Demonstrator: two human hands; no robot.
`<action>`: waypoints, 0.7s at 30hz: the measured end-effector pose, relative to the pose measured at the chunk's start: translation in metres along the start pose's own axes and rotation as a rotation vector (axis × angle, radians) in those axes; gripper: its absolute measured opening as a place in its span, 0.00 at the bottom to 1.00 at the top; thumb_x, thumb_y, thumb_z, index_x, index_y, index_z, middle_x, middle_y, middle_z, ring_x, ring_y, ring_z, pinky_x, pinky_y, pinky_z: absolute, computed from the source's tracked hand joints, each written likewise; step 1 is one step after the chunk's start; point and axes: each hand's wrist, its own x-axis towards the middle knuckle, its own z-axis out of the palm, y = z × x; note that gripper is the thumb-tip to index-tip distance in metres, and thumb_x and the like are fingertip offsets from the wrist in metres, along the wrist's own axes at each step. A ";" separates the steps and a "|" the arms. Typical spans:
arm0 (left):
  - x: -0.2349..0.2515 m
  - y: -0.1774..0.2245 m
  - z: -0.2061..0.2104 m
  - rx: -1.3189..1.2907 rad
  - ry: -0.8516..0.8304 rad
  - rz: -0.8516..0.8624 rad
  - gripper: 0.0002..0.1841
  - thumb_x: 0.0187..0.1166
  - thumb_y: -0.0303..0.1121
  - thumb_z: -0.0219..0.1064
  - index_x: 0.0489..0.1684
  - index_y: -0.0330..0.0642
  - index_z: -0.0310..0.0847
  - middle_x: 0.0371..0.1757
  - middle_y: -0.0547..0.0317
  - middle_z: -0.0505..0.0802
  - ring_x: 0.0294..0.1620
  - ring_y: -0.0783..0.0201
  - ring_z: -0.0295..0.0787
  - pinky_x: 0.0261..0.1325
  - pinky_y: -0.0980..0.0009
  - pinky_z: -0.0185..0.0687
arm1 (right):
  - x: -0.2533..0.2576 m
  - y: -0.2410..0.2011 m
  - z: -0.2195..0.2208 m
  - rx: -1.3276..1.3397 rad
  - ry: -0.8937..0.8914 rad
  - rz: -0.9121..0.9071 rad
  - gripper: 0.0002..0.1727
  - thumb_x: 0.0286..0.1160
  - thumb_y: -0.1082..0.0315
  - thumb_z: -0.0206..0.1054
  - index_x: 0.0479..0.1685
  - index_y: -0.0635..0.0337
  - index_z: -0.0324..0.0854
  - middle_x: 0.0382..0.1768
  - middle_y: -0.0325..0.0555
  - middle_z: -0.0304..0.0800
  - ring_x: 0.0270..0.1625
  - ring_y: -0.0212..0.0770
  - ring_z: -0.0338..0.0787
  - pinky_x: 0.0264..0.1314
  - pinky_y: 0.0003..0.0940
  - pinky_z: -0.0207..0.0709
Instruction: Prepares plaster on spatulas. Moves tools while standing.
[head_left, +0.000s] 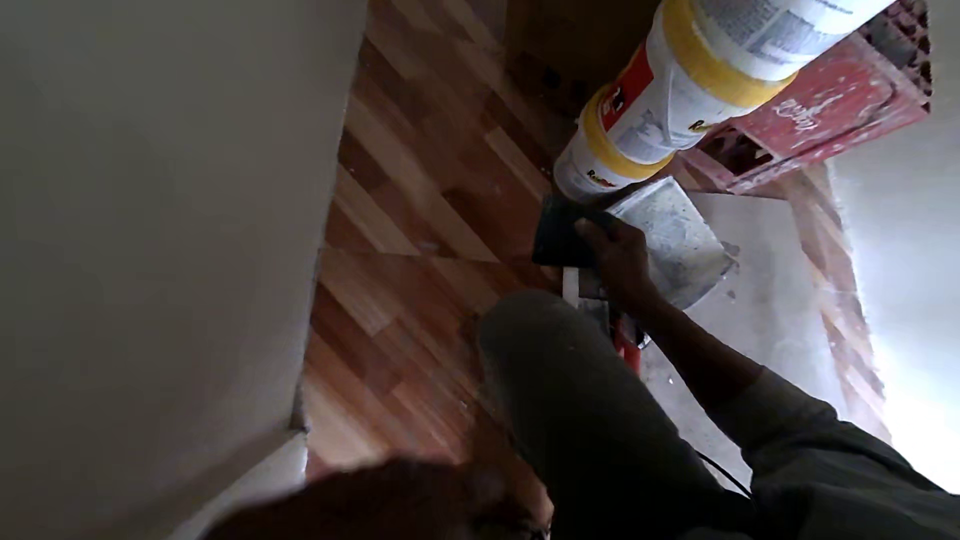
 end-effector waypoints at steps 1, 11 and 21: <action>0.021 -0.012 -0.010 0.059 0.021 0.012 0.15 0.89 0.41 0.59 0.58 0.46 0.90 0.51 0.58 0.95 0.51 0.68 0.92 0.54 0.63 0.87 | -0.002 -0.004 -0.002 0.022 0.043 -0.027 0.17 0.86 0.51 0.64 0.57 0.53 0.87 0.39 0.39 0.93 0.37 0.32 0.91 0.42 0.35 0.89; 0.299 -0.060 0.079 0.165 -0.241 -0.163 0.21 0.87 0.40 0.63 0.71 0.35 0.80 0.58 0.41 0.90 0.56 0.46 0.90 0.62 0.45 0.83 | -0.099 -0.113 -0.074 -0.335 0.207 -0.556 0.13 0.80 0.68 0.68 0.59 0.51 0.92 0.63 0.46 0.91 0.69 0.39 0.87 0.73 0.37 0.82; 0.406 -0.028 0.248 0.138 -0.162 -0.471 0.37 0.76 0.38 0.75 0.80 0.33 0.57 0.53 0.30 0.89 0.53 0.34 0.90 0.53 0.40 0.86 | -0.143 -0.129 -0.111 -0.498 0.201 -0.196 0.12 0.81 0.61 0.67 0.58 0.39 0.88 0.55 0.40 0.93 0.67 0.41 0.87 0.78 0.42 0.73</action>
